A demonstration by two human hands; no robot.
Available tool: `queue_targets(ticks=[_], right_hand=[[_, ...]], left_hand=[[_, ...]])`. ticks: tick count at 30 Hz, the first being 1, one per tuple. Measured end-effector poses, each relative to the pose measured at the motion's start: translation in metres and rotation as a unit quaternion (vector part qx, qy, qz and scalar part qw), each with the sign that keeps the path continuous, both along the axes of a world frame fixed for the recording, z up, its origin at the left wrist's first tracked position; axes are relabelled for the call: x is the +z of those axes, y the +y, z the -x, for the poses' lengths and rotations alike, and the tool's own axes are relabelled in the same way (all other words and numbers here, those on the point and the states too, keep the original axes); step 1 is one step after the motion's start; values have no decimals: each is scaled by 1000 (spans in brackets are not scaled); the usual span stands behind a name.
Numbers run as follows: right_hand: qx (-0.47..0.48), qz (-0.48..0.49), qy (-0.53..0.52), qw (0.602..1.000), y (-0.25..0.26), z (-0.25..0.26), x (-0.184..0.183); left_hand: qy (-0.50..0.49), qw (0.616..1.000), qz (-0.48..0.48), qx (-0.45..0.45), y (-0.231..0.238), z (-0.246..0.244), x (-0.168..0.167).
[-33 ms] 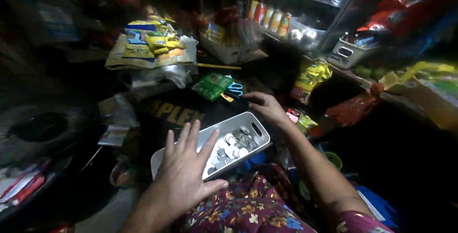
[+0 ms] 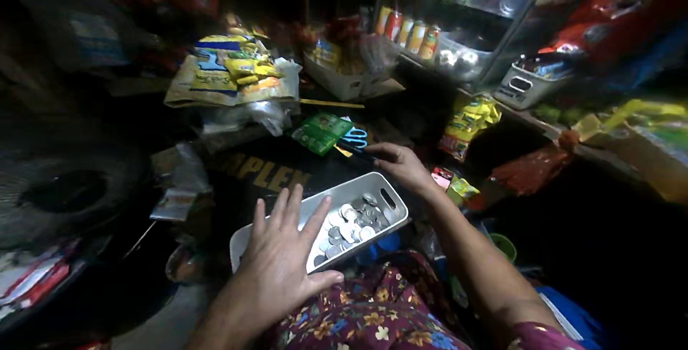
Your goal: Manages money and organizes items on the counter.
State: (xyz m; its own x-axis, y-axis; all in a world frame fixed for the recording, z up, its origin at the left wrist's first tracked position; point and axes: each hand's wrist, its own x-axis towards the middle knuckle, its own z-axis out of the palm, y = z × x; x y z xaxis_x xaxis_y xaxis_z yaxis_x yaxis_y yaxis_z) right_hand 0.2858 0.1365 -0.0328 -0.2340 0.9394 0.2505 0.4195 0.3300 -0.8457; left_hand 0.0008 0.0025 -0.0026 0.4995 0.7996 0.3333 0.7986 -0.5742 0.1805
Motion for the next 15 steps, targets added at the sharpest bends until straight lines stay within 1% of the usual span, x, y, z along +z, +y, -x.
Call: queue_targets(ticks=[2,4,7,8,10,12,13,15], right_hand=[[19,10,-10,1000,7,3,-3],[40,22,-12,999,14,6,-6],[50,22,-28,998,20,12,-10],[46,5,-48,998,22,14,-12],[32,-75,-112,990,25,16,-21],[9,-178,-173,969,26,19,-33],[1,-211,-195,958,26,21,-36],[-12,-232,-220,947,24,24,-37]], left_hand=[[-6,999,26,20,3,1,-4],[-7,999,25,26,3,2,-5],[-13,1000,-2,13,5,4,-10],[-20,1000,-13,7,6,5,-12],[-29,999,-18,-3,7,7,-15],[-39,999,-27,-11,8,9,-17],[-44,999,-28,-13,8,9,-18],[-55,998,-25,-16,8,10,-17]])
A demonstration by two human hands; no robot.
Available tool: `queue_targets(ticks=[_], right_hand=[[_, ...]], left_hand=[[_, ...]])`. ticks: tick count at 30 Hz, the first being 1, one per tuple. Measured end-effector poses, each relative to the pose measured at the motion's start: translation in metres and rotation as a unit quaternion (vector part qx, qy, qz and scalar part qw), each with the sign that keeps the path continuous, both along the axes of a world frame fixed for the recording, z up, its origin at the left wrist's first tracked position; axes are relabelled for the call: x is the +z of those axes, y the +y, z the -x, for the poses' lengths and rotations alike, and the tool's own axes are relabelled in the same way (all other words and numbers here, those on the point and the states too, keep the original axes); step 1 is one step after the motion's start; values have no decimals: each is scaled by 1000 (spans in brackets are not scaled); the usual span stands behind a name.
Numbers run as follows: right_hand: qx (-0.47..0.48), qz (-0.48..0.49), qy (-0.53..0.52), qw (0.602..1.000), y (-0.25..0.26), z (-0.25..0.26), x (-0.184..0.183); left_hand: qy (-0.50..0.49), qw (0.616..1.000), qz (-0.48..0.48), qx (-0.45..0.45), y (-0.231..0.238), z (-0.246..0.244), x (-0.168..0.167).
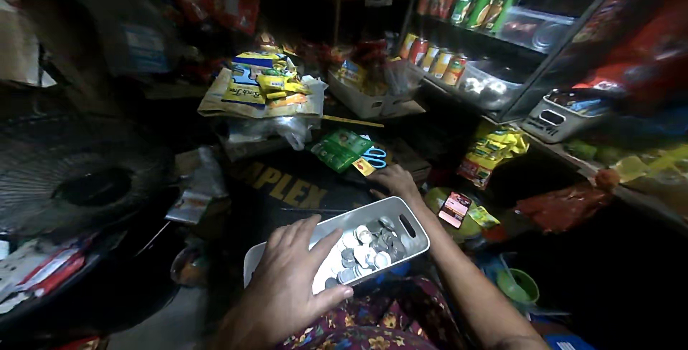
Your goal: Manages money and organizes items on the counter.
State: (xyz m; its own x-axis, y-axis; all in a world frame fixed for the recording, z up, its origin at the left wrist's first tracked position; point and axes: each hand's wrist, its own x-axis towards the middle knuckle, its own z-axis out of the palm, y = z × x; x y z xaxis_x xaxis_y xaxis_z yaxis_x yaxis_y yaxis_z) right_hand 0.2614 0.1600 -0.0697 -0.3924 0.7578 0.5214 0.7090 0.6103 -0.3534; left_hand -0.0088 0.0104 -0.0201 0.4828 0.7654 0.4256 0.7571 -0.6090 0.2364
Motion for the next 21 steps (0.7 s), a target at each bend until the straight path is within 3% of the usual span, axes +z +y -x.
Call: queue_targets(ticks=[12,21], right_hand=[[-61,-81,1,995,-5,0,-10],[-70,-88,-14,994,-7,2,-6]], left_hand=[[-8,1000,2,-20,4,6,2],[83,992,92,-31,43,62,23]])
